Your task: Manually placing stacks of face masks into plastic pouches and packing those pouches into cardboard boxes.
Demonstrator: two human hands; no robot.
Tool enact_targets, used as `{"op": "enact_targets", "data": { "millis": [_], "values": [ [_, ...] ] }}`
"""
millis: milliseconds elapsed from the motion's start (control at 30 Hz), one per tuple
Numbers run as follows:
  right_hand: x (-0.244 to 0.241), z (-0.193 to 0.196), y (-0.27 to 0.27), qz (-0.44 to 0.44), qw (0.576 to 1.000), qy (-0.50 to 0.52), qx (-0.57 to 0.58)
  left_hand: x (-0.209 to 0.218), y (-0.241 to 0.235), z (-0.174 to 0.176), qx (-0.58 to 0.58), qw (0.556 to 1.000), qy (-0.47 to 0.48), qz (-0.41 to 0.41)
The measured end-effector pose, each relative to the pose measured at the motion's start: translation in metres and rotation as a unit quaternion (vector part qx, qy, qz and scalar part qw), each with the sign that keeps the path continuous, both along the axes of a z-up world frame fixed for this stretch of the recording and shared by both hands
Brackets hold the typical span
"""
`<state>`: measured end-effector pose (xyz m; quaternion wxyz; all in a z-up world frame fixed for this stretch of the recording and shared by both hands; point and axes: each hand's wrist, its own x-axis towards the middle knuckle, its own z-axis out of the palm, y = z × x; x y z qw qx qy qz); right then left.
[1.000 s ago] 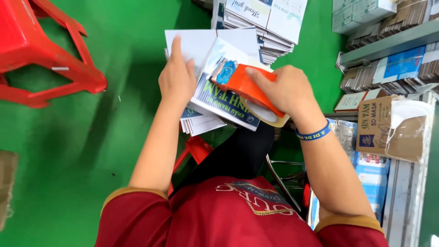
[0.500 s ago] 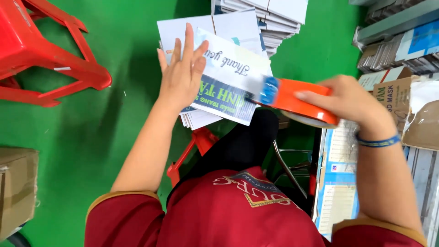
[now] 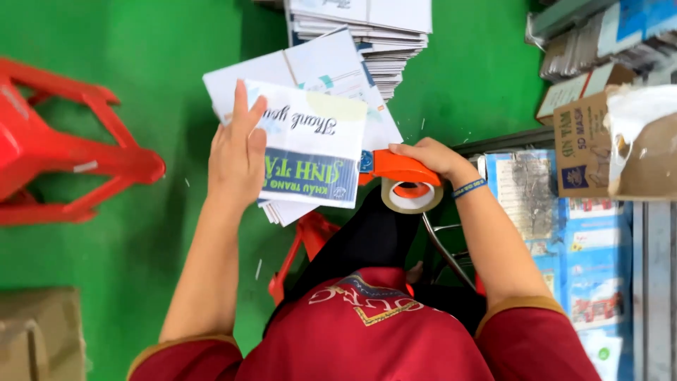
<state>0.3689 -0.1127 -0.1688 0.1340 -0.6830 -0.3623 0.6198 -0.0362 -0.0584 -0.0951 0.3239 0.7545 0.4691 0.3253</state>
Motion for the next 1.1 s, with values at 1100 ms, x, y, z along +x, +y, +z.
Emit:
{"op": "enact_targets", "data": {
  "millis": [1100],
  "values": [
    [-0.151, 0.095, -0.006, -0.168, 0.815, 0.384, 0.400, -0.037, -0.006, 0.030, -0.202, 0.856, -0.464, 0.109]
  ]
}}
